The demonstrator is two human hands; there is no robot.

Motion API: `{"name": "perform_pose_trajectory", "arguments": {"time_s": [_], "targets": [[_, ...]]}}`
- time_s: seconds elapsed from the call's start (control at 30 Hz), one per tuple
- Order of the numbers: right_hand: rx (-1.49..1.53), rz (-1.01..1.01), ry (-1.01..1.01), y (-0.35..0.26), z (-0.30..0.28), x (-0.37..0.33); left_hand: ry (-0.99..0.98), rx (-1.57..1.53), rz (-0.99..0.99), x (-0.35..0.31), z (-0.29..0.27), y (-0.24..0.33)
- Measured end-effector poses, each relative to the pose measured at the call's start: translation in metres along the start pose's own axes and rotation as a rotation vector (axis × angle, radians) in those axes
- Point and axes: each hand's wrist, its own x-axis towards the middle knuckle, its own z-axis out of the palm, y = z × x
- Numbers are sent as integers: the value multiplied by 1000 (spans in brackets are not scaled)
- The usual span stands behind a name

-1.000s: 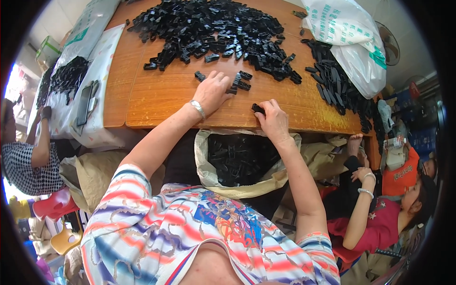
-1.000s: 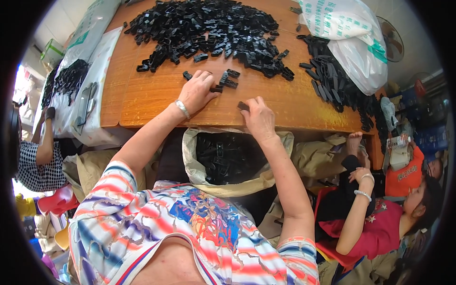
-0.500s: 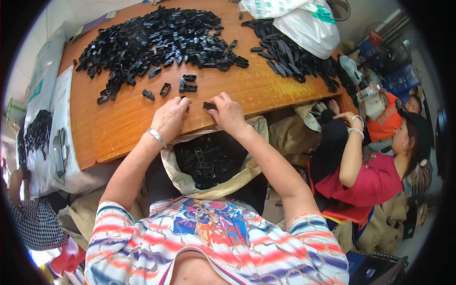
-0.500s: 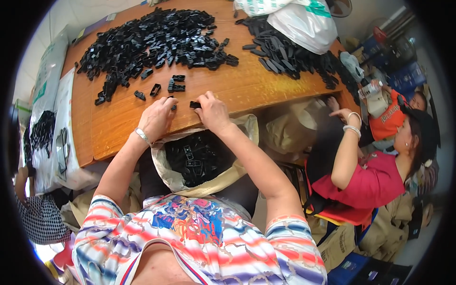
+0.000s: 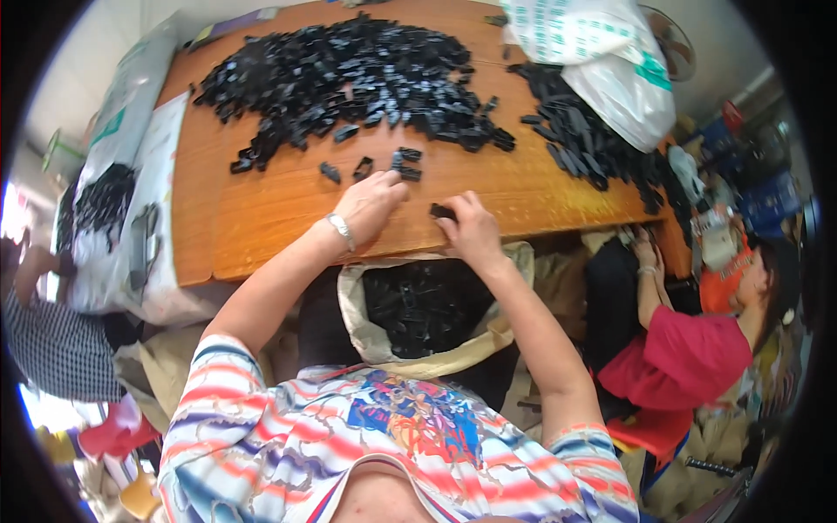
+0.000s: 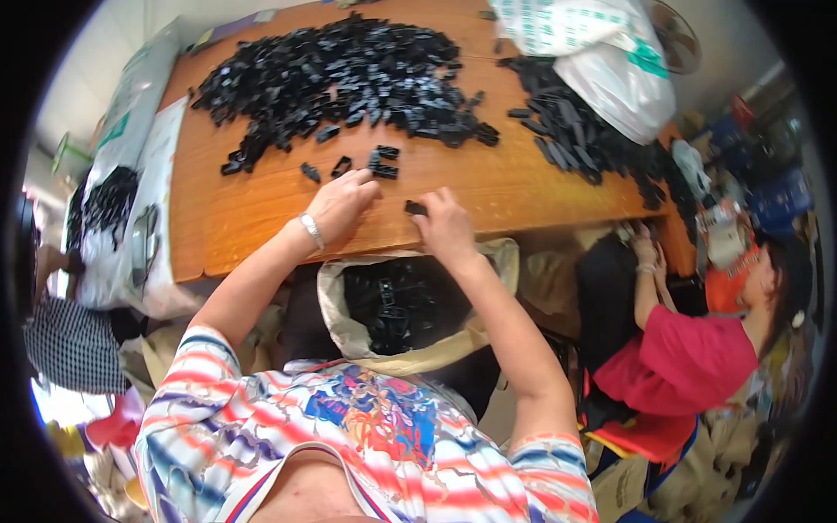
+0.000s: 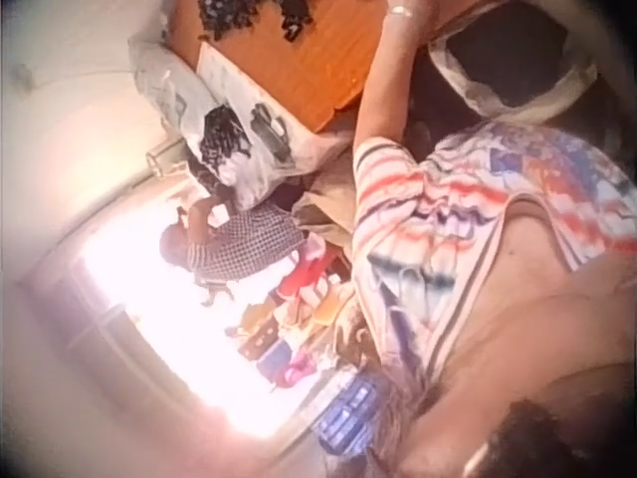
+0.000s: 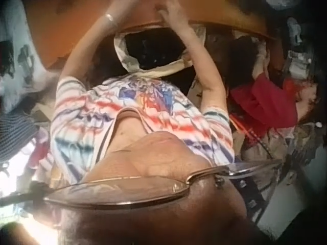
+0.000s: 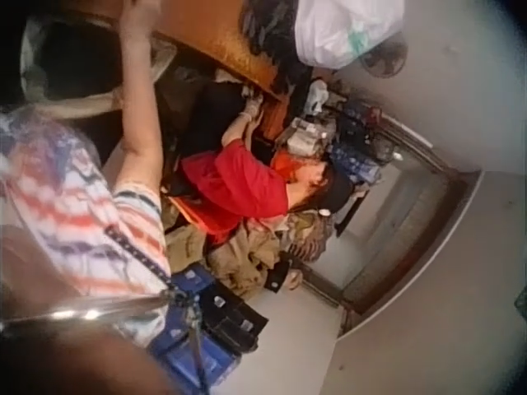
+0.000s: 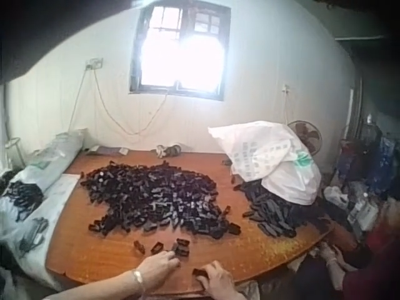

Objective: Sorting and inspecting small black plastic components on a table in a workshop.

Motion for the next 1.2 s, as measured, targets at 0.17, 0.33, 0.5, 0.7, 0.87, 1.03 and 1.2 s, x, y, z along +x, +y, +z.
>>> {"name": "perform_pose_trajectory", "arguments": {"time_s": [0.17, 0.33, 0.5, 0.7, 0.87, 1.03, 1.2], "targets": [[-44, 27, 3, -9, -2, 5, 108, 45, -67, 5, -29, -18], [-33, 79, 14, -11, 1, 4, -59, 87, 17, 12, -28, -30], [-23, 129, 21, -13, 2, 3, -161, 192, 102, 19, -18, -37], [-23, 218, 61, -19, 3, -1, -137, -29, -130, 6, -20, -6], [-61, 238, 76, -22, 3, -1, -112, -275, -289, -5, -23, 19], [-111, 201, 101, -22, 7, 0, 15, -168, -150, -16, -8, 2], [-119, 200, 87, -23, 7, 0, -92, 34, -16, -2, -15, -6]]}}
